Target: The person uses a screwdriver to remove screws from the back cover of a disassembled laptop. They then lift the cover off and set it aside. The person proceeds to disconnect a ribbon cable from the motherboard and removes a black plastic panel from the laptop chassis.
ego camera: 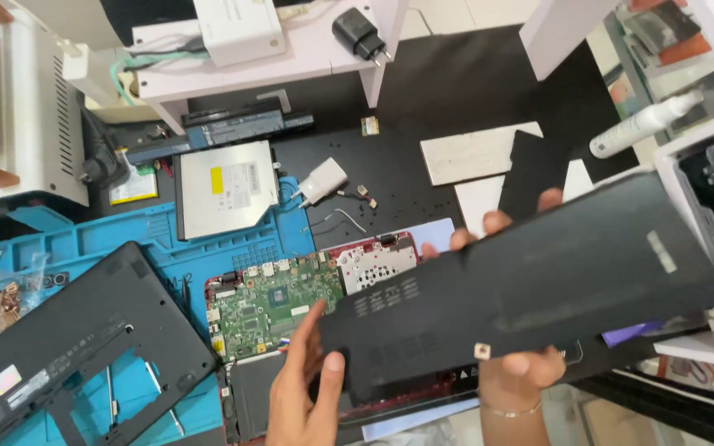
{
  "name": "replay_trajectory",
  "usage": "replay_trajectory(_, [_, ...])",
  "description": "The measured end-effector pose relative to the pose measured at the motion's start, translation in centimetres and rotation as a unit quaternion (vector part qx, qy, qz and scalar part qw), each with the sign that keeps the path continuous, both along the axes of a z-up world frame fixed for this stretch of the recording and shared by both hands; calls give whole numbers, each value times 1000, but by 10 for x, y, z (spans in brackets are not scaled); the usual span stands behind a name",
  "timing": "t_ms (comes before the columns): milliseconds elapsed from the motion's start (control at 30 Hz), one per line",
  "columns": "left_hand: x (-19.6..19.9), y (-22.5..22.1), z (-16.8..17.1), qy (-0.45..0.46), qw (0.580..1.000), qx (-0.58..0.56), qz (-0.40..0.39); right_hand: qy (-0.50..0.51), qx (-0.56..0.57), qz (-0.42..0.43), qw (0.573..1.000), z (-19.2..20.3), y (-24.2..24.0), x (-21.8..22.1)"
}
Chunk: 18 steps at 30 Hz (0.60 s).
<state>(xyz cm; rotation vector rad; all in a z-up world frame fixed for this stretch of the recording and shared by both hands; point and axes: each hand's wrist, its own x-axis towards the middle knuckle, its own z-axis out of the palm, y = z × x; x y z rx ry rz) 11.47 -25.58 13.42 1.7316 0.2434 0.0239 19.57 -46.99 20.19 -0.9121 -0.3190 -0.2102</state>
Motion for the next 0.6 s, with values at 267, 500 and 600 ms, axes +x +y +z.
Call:
replay_trajectory(267, [-33,79,-51,158,953,-158,206,185,-49,127,973,-70,-37,-5])
replay_trajectory(500, [-90,132,-104,186,959,16,212,312,-279,207,885,-99,-63,-20])
replay_trajectory(600, [-88,121,-95,222,945,47,236,347,-403,179,828,-86,-57,-26])
